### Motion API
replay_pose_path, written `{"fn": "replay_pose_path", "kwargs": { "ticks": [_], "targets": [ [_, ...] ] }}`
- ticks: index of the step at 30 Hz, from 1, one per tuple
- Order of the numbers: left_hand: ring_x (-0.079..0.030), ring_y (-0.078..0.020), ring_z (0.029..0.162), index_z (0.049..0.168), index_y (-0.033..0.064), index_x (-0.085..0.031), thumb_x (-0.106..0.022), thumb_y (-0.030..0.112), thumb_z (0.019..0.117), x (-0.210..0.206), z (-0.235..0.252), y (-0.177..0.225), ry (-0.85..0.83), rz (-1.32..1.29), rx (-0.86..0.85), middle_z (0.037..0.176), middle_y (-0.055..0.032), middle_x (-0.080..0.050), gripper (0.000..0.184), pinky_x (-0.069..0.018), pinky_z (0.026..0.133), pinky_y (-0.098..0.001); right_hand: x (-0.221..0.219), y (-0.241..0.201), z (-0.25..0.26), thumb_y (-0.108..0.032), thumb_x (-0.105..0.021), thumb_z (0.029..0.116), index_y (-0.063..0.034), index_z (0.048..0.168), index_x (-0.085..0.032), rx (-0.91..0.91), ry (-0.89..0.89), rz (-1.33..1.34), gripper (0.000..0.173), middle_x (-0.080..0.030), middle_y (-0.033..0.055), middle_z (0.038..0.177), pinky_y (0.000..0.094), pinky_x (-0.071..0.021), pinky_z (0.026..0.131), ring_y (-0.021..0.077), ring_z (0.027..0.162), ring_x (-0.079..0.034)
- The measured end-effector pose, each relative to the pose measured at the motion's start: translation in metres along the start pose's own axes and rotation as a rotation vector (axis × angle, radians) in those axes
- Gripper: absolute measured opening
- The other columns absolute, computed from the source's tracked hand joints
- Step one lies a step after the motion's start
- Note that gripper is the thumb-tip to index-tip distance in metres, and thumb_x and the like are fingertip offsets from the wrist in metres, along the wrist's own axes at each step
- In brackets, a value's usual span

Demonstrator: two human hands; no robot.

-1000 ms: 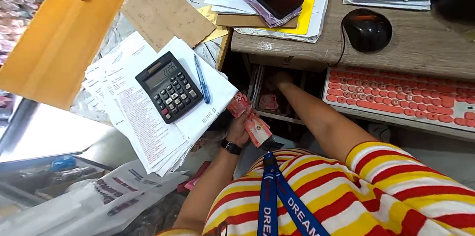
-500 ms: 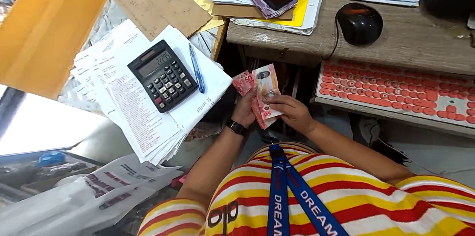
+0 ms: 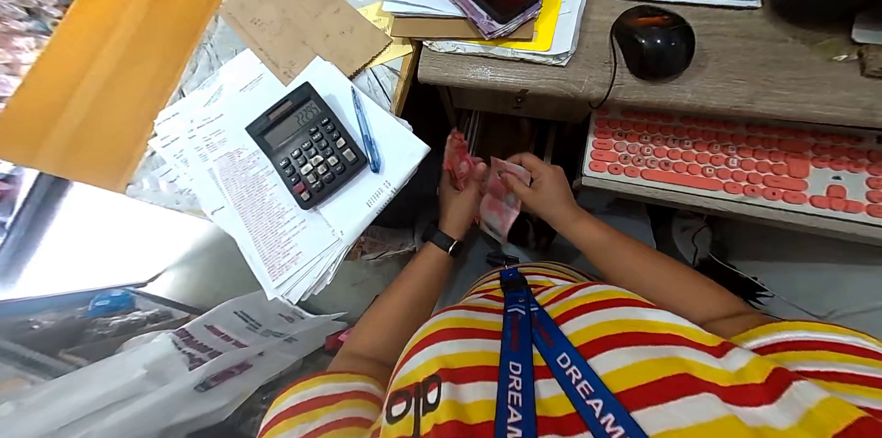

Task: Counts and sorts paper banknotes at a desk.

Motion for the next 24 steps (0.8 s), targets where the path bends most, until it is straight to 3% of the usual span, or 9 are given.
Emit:
{"fn": "replay_pose_path", "kwargs": {
  "ticks": [4, 6, 8, 10, 12, 15, 18, 22, 24],
  "targets": [
    [-0.064, -0.0050, 0.092, 0.144, -0.0045, -0.039, -0.050, 0.028, 0.1046, -0.019, -0.009, -0.008, -0.125, -0.040, 0.042, 0.108, -0.0073, -0.064, 0.052, -0.0560, 0.085, -0.0276, -0.013, -0.016, 0.014, -0.004, -0.066, 0.0938, 0.0019, 0.138, -0.056, 0.077, 0.070, 0.064, 0.046, -0.067, 0.0149, 0.077, 0.0393, -0.0532, 0.058, 0.0229, 0.060, -0.061],
    [-0.064, -0.0018, 0.090, 0.138, -0.0029, -0.042, -0.041, 0.043, 0.1052, -0.022, -0.012, -0.011, -0.177, -0.098, 0.050, 0.103, -0.0017, -0.064, 0.057, -0.0560, 0.083, -0.0250, -0.019, -0.023, 0.018, -0.007, -0.066, 0.0942, 0.0013, 0.145, -0.051, 0.114, 0.057, -0.001, 0.053, -0.068, 0.0175, 0.077, 0.0470, -0.0549, 0.060, 0.0297, 0.062, -0.064],
    [-0.063, -0.0006, 0.098, 0.138, -0.0009, -0.040, -0.049, 0.067, 0.0941, -0.024, -0.019, -0.007, -0.255, -0.189, 0.075, 0.107, 0.0020, -0.064, 0.081, -0.0550, 0.089, -0.0244, -0.026, -0.028, 0.017, -0.018, -0.067, 0.0961, 0.0019, 0.153, -0.040, 0.130, -0.011, -0.010, 0.066, -0.070, 0.0190, 0.085, 0.0525, -0.0570, 0.068, 0.0340, 0.071, -0.068],
    [-0.066, -0.0008, 0.097, 0.136, 0.0048, -0.041, -0.071, 0.084, 0.0653, -0.023, -0.024, -0.002, -0.304, -0.277, 0.136, 0.106, 0.0058, -0.067, 0.110, -0.0570, 0.088, -0.0234, -0.030, -0.028, 0.014, -0.032, -0.060, 0.1004, 0.0049, 0.157, -0.028, 0.188, -0.057, 0.064, 0.075, -0.069, 0.0157, 0.088, 0.0453, -0.0571, 0.067, 0.0263, 0.070, -0.066],
    [-0.069, -0.0040, 0.090, 0.129, 0.0075, -0.047, -0.085, 0.059, 0.0711, -0.014, -0.024, -0.003, -0.311, -0.340, 0.216, 0.099, 0.0046, -0.070, 0.086, -0.0597, 0.082, -0.0254, -0.031, -0.022, 0.011, -0.032, -0.045, 0.1058, 0.0064, 0.158, -0.021, 0.210, -0.116, 0.217, 0.069, -0.070, 0.0144, 0.101, 0.0341, -0.0586, 0.069, 0.0157, 0.076, -0.067],
    [-0.070, -0.0122, 0.086, 0.127, 0.0003, -0.052, -0.048, 0.008, 0.1043, 0.012, -0.017, -0.019, -0.141, -0.326, 0.336, 0.097, -0.0055, -0.071, 0.024, -0.0602, 0.080, -0.0304, -0.018, 0.007, 0.018, -0.015, -0.044, 0.1068, 0.0076, 0.142, -0.050, 0.075, -0.135, 0.334, 0.042, -0.069, 0.0192, 0.121, 0.0358, -0.0601, 0.088, 0.0193, 0.099, -0.072],
    [-0.069, -0.0125, 0.079, 0.130, 0.0006, -0.051, -0.033, 0.012, 0.1111, 0.040, -0.011, -0.041, 0.092, -0.338, 0.431, 0.093, -0.0063, -0.069, 0.029, -0.0589, 0.074, -0.0284, 0.001, 0.050, 0.049, -0.004, -0.052, 0.1039, 0.0054, 0.121, -0.069, -0.126, -0.145, -0.045, 0.026, -0.067, 0.0245, 0.125, 0.0491, -0.0500, 0.102, 0.0350, 0.115, -0.066],
    [-0.067, -0.0118, 0.074, 0.132, 0.0031, -0.051, -0.035, 0.013, 0.1109, 0.052, -0.010, -0.052, 0.192, -0.425, 0.464, 0.090, -0.0053, -0.067, 0.029, -0.0585, 0.070, -0.0266, -0.045, 0.088, 0.072, -0.003, -0.053, 0.1020, 0.0038, 0.126, -0.067, -0.323, -0.502, -0.490, 0.029, -0.061, 0.0274, 0.135, 0.0627, -0.0424, 0.108, 0.0457, 0.129, -0.056],
    [-0.068, -0.0127, 0.074, 0.131, 0.0036, -0.052, -0.034, 0.013, 0.1107, 0.051, -0.011, -0.052, 0.194, -0.477, 0.479, 0.089, -0.0057, -0.067, 0.028, -0.0592, 0.070, -0.0275, -0.070, 0.094, 0.071, -0.018, -0.055, 0.1051, 0.0059, 0.127, -0.066, -0.418, -0.644, -0.639, 0.034, -0.060, 0.0294, 0.136, 0.0661, -0.0371, 0.110, 0.0475, 0.131, -0.054]
  ]
}}
Point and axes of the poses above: each hand's wrist, its own z-axis towards the middle knuckle, its own x-axis out of the back of the hand, y = z × x, the point moved 7 cm from there along z, towards the middle knuckle
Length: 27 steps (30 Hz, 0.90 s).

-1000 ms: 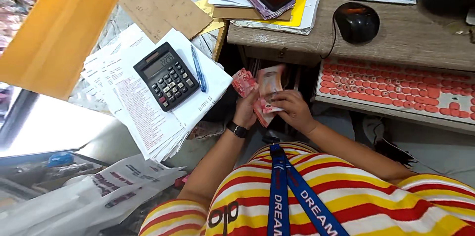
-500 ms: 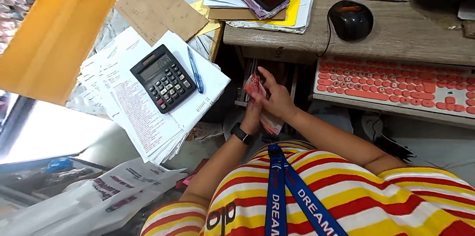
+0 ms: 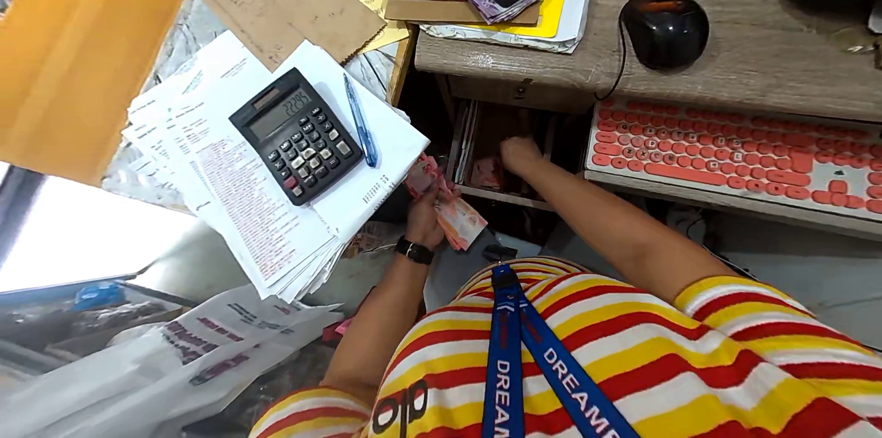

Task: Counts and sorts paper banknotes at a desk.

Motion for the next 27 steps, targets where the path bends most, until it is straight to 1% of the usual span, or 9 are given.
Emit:
{"fn": "replay_pose_path", "kwargs": {
  "ticks": [2, 3, 5, 9, 13, 16, 19, 23, 27],
  "targets": [
    [-0.068, -0.0132, 0.075, 0.131, 0.0037, -0.053, -0.034, 0.014, 0.1109, -0.002, -0.002, -0.001, -0.019, -0.026, 0.010, 0.090, -0.0062, -0.067, 0.029, -0.0592, 0.070, -0.0276, -0.014, -0.006, 0.010, -0.033, -0.052, 0.1068, 0.0065, 0.129, -0.064, -0.065, -0.107, -0.084, 0.047, -0.057, 0.0290, 0.141, 0.0685, -0.0295, 0.114, 0.0468, 0.138, -0.048],
    [-0.069, -0.0139, 0.075, 0.131, 0.0035, -0.053, -0.035, 0.015, 0.1110, -0.004, -0.003, -0.001, -0.024, -0.030, 0.012, 0.090, -0.0069, -0.068, 0.029, -0.0596, 0.070, -0.0278, -0.020, -0.008, 0.011, -0.034, -0.051, 0.1068, 0.0058, 0.130, -0.063, -0.077, -0.153, -0.116, 0.048, -0.055, 0.0278, 0.144, 0.0686, -0.0316, 0.113, 0.0460, 0.140, -0.046],
    [-0.069, -0.0144, 0.076, 0.132, 0.0030, -0.052, -0.034, 0.014, 0.1111, -0.006, -0.006, -0.001, -0.038, -0.030, 0.021, 0.090, -0.0076, -0.068, 0.030, -0.0595, 0.071, -0.0280, -0.028, -0.010, 0.014, -0.029, -0.055, 0.1050, 0.0055, 0.131, -0.063, -0.081, -0.199, -0.142, 0.043, -0.052, 0.0271, 0.147, 0.0685, -0.0335, 0.112, 0.0458, 0.142, -0.043],
    [-0.070, -0.0152, 0.075, 0.128, -0.0005, -0.053, -0.033, 0.011, 0.1108, -0.005, -0.006, -0.001, -0.035, -0.017, 0.025, 0.089, -0.0101, -0.070, 0.029, -0.0600, 0.070, -0.0280, -0.032, -0.009, 0.020, -0.017, -0.065, 0.0975, 0.0081, 0.129, -0.061, -0.105, -0.200, -0.099, 0.040, -0.056, 0.0279, 0.141, 0.0674, -0.0427, 0.104, 0.0455, 0.133, -0.052],
    [-0.069, -0.0149, 0.077, 0.132, 0.0016, -0.052, -0.034, 0.012, 0.1107, -0.005, -0.003, 0.004, -0.031, 0.008, 0.001, 0.092, -0.0088, -0.069, 0.029, -0.0592, 0.071, -0.0288, -0.021, -0.003, 0.030, -0.016, -0.055, 0.1048, -0.0004, 0.137, -0.060, -0.039, -0.087, 0.173, 0.036, -0.058, 0.0284, 0.139, 0.0664, -0.0410, 0.108, 0.0468, 0.132, -0.053],
    [-0.069, -0.0146, 0.078, 0.134, 0.0031, -0.051, -0.034, 0.013, 0.1108, -0.008, 0.001, 0.008, -0.035, 0.014, -0.014, 0.094, -0.0084, -0.069, 0.030, -0.0594, 0.073, -0.0290, -0.001, 0.000, 0.019, -0.015, -0.055, 0.1050, 0.0004, 0.126, -0.067, 0.029, 0.011, 0.136, 0.029, -0.063, 0.0284, 0.132, 0.0646, -0.0442, 0.104, 0.0464, 0.127, -0.058],
    [-0.070, -0.0137, 0.078, 0.137, 0.0036, -0.050, -0.034, 0.013, 0.1111, -0.014, 0.003, 0.013, -0.056, 0.040, -0.025, 0.094, -0.0076, -0.069, 0.032, -0.0593, 0.072, -0.0276, 0.015, 0.000, 0.000, -0.003, -0.049, 0.1043, -0.0033, 0.133, -0.066, 0.162, 0.139, 0.118, 0.034, -0.058, 0.0271, 0.139, 0.0627, -0.0434, 0.107, 0.0467, 0.129, -0.056],
    [-0.070, -0.0139, 0.082, 0.137, 0.0054, -0.050, -0.036, 0.022, 0.1118, -0.017, 0.008, 0.021, -0.095, 0.101, -0.064, 0.098, -0.0073, -0.070, 0.033, -0.0593, 0.074, -0.0287, 0.041, -0.007, -0.050, 0.002, -0.045, 0.1048, -0.0036, 0.147, -0.054, 0.319, 0.303, 0.025, 0.044, -0.057, 0.0279, 0.140, 0.0616, -0.0437, 0.106, 0.0494, 0.129, -0.054],
    [-0.070, -0.0118, 0.087, 0.142, 0.0095, -0.047, -0.028, 0.039, 0.1123, -0.020, 0.007, 0.032, -0.167, 0.209, -0.104, 0.101, -0.0038, -0.070, 0.046, -0.0588, 0.079, -0.0281, 0.060, -0.023, -0.101, 0.000, -0.046, 0.1051, -0.0030, 0.159, -0.034, 0.282, 0.120, -0.169, 0.055, -0.053, 0.0293, 0.144, 0.0648, -0.0493, 0.094, 0.0512, 0.117, -0.062]
  ]
}}
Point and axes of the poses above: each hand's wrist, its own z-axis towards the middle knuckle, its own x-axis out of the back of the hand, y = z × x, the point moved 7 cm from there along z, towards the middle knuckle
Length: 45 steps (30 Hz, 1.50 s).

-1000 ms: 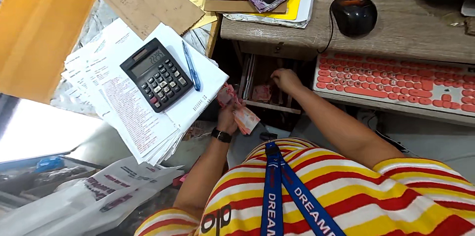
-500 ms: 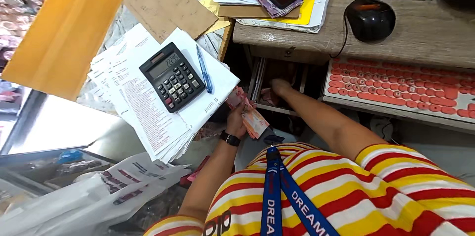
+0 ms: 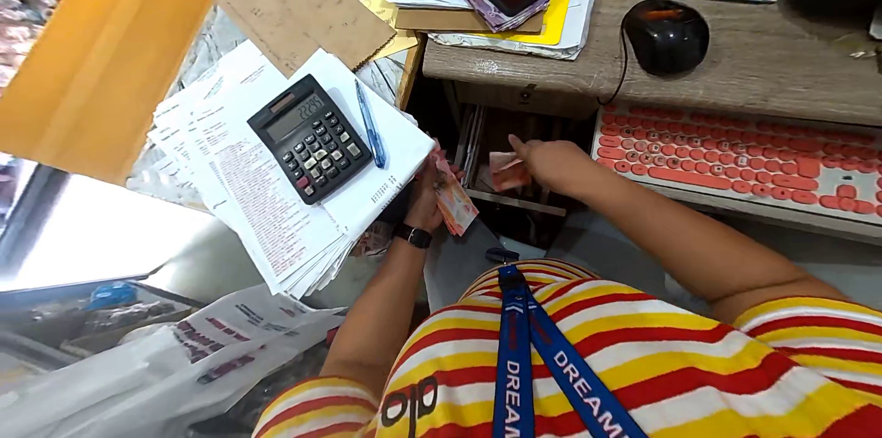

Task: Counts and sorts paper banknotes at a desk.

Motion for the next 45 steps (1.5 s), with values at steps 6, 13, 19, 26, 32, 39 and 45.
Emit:
{"fn": "replay_pose_path", "kwargs": {
  "ticks": [6, 13, 19, 26, 32, 39, 45],
  "targets": [
    [-0.071, -0.0130, 0.087, 0.144, 0.0091, -0.046, -0.021, 0.049, 0.1104, -0.019, 0.000, 0.003, -0.104, 0.048, 0.013, 0.101, -0.0058, -0.072, 0.058, -0.0598, 0.078, -0.0288, 0.002, -0.030, -0.043, -0.016, -0.061, 0.1026, 0.0007, 0.116, -0.073, 0.271, -0.261, -0.072, 0.025, -0.067, 0.0245, 0.122, 0.0630, -0.0463, 0.099, 0.0453, 0.118, -0.061],
    [-0.070, -0.0053, 0.082, 0.117, 0.0186, -0.059, -0.012, 0.059, 0.1064, -0.058, -0.018, 0.002, -0.326, -0.046, 0.042, 0.092, 0.0043, -0.072, 0.064, -0.0603, 0.072, -0.0253, 0.036, -0.054, -0.009, -0.012, -0.063, 0.1001, 0.0038, 0.099, -0.075, 0.450, 0.008, 0.163, 0.020, -0.071, 0.0222, 0.101, 0.0593, -0.0507, 0.092, 0.0391, 0.101, -0.068],
    [-0.073, -0.0080, 0.091, 0.121, 0.0256, -0.062, -0.052, 0.087, 0.0768, -0.061, -0.025, 0.008, -0.433, -0.225, -0.051, 0.101, 0.0053, -0.075, 0.077, -0.0624, 0.078, -0.0298, 0.047, -0.045, 0.009, -0.011, -0.063, 0.0994, 0.0036, 0.103, -0.076, 0.278, 0.224, 0.265, 0.020, -0.067, 0.0211, 0.120, 0.0547, -0.0480, 0.098, 0.0387, 0.118, -0.061],
    [-0.073, -0.0120, 0.078, 0.111, 0.0069, -0.060, -0.038, 0.013, 0.1096, -0.056, -0.027, -0.001, -0.215, -0.120, 0.136, 0.088, -0.0045, -0.074, 0.022, -0.0617, 0.072, -0.0294, 0.013, -0.028, 0.009, -0.020, -0.078, 0.0900, 0.0014, 0.150, -0.044, 0.155, 0.460, 0.460, 0.072, -0.047, 0.0269, 0.150, 0.0600, -0.0471, 0.103, 0.0460, 0.131, -0.053],
    [-0.071, -0.0144, 0.091, 0.127, 0.0118, -0.051, -0.032, 0.023, 0.1122, -0.003, 0.001, -0.018, -0.002, -0.309, 0.075, 0.106, -0.0046, -0.070, 0.027, -0.0607, 0.077, -0.0308, -0.092, -0.024, -0.001, -0.037, -0.076, 0.0920, -0.0011, 0.162, -0.021, 0.097, 0.108, 0.680, 0.096, -0.033, 0.0248, 0.162, 0.0567, -0.0373, 0.116, 0.0412, 0.143, -0.044],
    [-0.071, -0.0132, 0.086, 0.128, 0.0131, -0.053, -0.028, 0.025, 0.1130, 0.018, 0.000, -0.021, 0.058, -0.407, 0.021, 0.101, -0.0031, -0.070, 0.032, -0.0607, 0.076, -0.0282, -0.060, 0.027, 0.071, 0.000, -0.051, 0.1013, 0.0062, 0.124, -0.067, -0.146, -0.032, 0.158, 0.028, -0.061, 0.0297, 0.133, 0.0654, -0.0400, 0.106, 0.0484, 0.130, -0.053],
    [-0.074, -0.0202, 0.087, 0.130, 0.0123, -0.053, -0.027, 0.034, 0.1123, -0.005, -0.012, -0.017, -0.080, -0.418, 0.104, 0.101, -0.0094, -0.073, 0.038, -0.0632, 0.074, -0.0331, -0.091, 0.047, 0.108, -0.012, -0.050, 0.1053, 0.0118, 0.136, -0.056, -0.270, -0.261, -0.105, 0.039, -0.047, 0.0322, 0.150, 0.0660, -0.0146, 0.122, 0.0490, 0.146, -0.035]
  ]
}}
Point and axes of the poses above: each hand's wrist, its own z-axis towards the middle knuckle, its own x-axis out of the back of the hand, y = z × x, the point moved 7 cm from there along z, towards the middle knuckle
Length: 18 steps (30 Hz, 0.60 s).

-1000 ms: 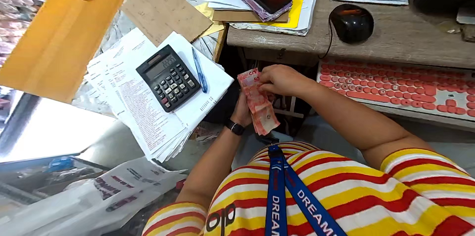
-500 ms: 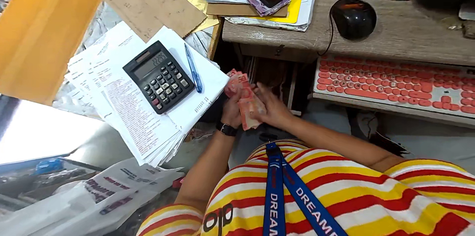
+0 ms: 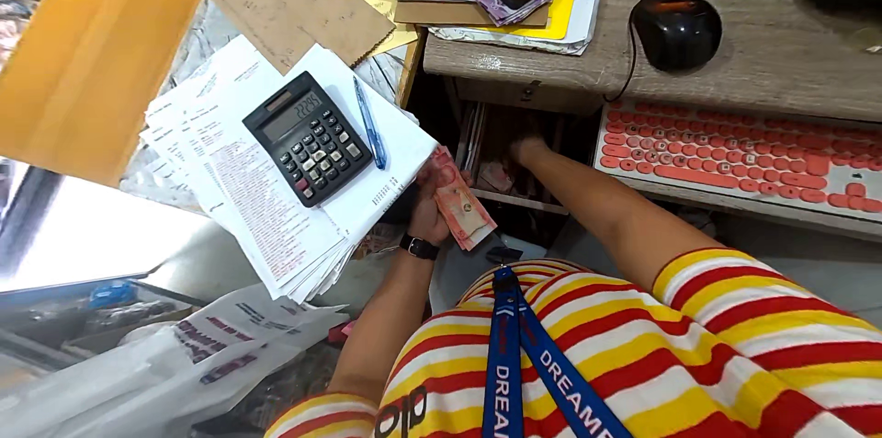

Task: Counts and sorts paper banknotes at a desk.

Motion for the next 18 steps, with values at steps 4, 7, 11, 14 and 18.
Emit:
{"fn": "replay_pose_path", "kwargs": {
  "ticks": [4, 7, 11, 14, 18],
  "targets": [
    [-0.073, -0.0181, 0.087, 0.128, 0.0080, -0.052, -0.035, 0.017, 0.1111, 0.000, 0.000, -0.001, 0.025, 0.135, -0.009, 0.100, -0.0090, -0.072, 0.026, -0.0618, 0.077, -0.0316, 0.013, 0.001, -0.004, -0.009, -0.049, 0.1057, 0.0106, 0.132, -0.060, 0.047, 0.087, 0.024, 0.034, -0.054, 0.0309, 0.143, 0.0661, -0.0206, 0.120, 0.0486, 0.140, -0.043],
    [-0.070, -0.0153, 0.089, 0.123, 0.0024, -0.056, -0.045, 0.009, 0.1075, -0.002, 0.004, 0.003, 0.105, 0.358, -0.095, 0.103, -0.0082, -0.071, 0.020, -0.0591, 0.079, -0.0303, 0.047, -0.002, -0.025, -0.027, -0.045, 0.1098, 0.0094, 0.125, -0.064, 0.016, 0.266, 0.193, 0.044, -0.060, 0.0323, 0.133, 0.0675, -0.0347, 0.110, 0.0493, 0.131, -0.053],
    [-0.066, -0.0111, 0.087, 0.124, -0.0012, -0.058, -0.047, 0.019, 0.1089, -0.012, 0.008, 0.000, 0.154, 0.520, -0.136, 0.105, -0.0082, -0.068, 0.028, -0.0559, 0.079, -0.0279, 0.083, -0.027, -0.085, -0.021, -0.050, 0.1050, 0.0049, 0.116, -0.068, 0.129, 0.413, 0.353, 0.034, -0.068, 0.0272, 0.118, 0.0637, -0.0502, 0.092, 0.0456, 0.112, -0.066],
    [-0.065, -0.0088, 0.089, 0.125, 0.0034, -0.056, -0.033, 0.035, 0.1119, -0.029, 0.005, -0.008, 0.095, 0.491, -0.136, 0.100, -0.0045, -0.066, 0.041, -0.0557, 0.082, -0.0289, 0.070, -0.062, -0.127, -0.018, -0.051, 0.1049, 0.0049, 0.115, -0.069, 0.337, 0.452, 0.375, 0.030, -0.069, 0.0255, 0.115, 0.0610, -0.0529, 0.087, 0.0435, 0.105, -0.068],
    [-0.067, -0.0035, 0.096, 0.127, 0.0171, -0.056, -0.018, 0.051, 0.1096, -0.051, -0.001, -0.017, -0.083, 0.338, -0.139, 0.102, 0.0043, -0.069, 0.054, -0.0568, 0.086, -0.0258, 0.053, -0.081, -0.141, -0.013, -0.055, 0.1017, 0.0056, 0.111, -0.071, 0.533, 0.592, 0.394, 0.026, -0.071, 0.0239, 0.111, 0.0565, -0.0564, 0.083, 0.0403, 0.101, -0.071]
  ]
}}
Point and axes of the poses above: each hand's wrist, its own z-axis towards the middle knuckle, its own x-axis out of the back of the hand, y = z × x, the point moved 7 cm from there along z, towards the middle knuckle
